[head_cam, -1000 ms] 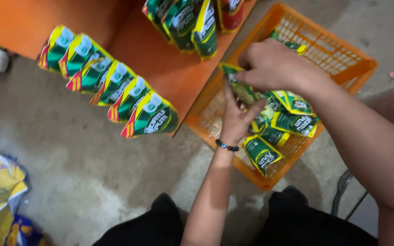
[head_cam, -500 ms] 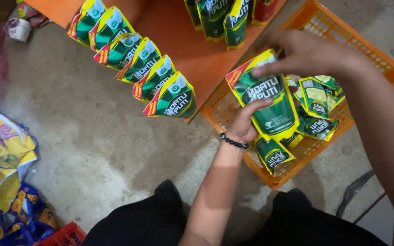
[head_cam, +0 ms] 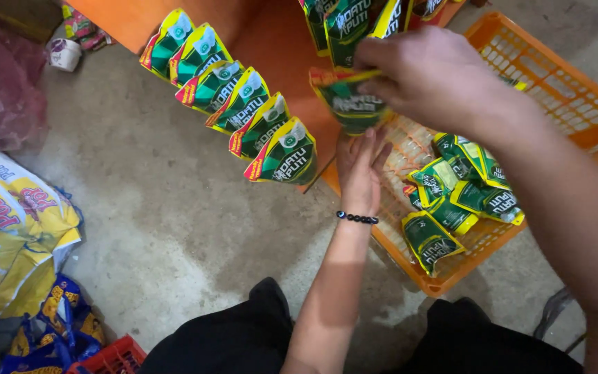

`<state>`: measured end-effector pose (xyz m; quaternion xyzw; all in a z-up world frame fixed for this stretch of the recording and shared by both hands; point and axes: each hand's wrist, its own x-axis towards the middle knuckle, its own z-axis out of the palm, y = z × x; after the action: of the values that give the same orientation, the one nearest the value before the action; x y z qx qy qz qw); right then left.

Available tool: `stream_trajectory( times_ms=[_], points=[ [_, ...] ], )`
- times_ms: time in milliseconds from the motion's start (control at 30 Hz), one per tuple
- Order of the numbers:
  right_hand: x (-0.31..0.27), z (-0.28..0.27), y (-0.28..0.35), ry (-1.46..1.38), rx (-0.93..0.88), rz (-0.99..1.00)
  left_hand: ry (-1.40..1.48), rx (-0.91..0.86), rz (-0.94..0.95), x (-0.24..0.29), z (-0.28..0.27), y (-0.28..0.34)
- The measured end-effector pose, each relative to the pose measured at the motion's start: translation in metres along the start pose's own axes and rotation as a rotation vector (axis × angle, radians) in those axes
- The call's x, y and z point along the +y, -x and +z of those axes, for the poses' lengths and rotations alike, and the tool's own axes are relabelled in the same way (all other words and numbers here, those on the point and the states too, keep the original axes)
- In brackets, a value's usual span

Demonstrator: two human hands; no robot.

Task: Organizing and stocking pouch-style product packets on store shelves and from floor piles.

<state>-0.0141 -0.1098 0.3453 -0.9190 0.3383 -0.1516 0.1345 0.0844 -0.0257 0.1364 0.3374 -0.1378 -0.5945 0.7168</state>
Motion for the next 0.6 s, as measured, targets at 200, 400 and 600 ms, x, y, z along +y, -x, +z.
stream_trajectory(
  times_ms=[200, 400, 600],
  points=[
    [-0.005, 0.031, -0.022, 0.093, 0.139, -0.008, 0.053, 0.147, 0.038, -0.003, -0.012, -0.010],
    [0.014, 0.055, -0.039, 0.192, 0.108, -0.147, -0.064, 0.199, 0.079, 0.009, 0.008, 0.000],
    [0.022, 0.064, -0.047, 0.227, 0.124, -0.188, -0.076, 0.232, 0.022, 0.014, 0.009, -0.002]
  ],
)
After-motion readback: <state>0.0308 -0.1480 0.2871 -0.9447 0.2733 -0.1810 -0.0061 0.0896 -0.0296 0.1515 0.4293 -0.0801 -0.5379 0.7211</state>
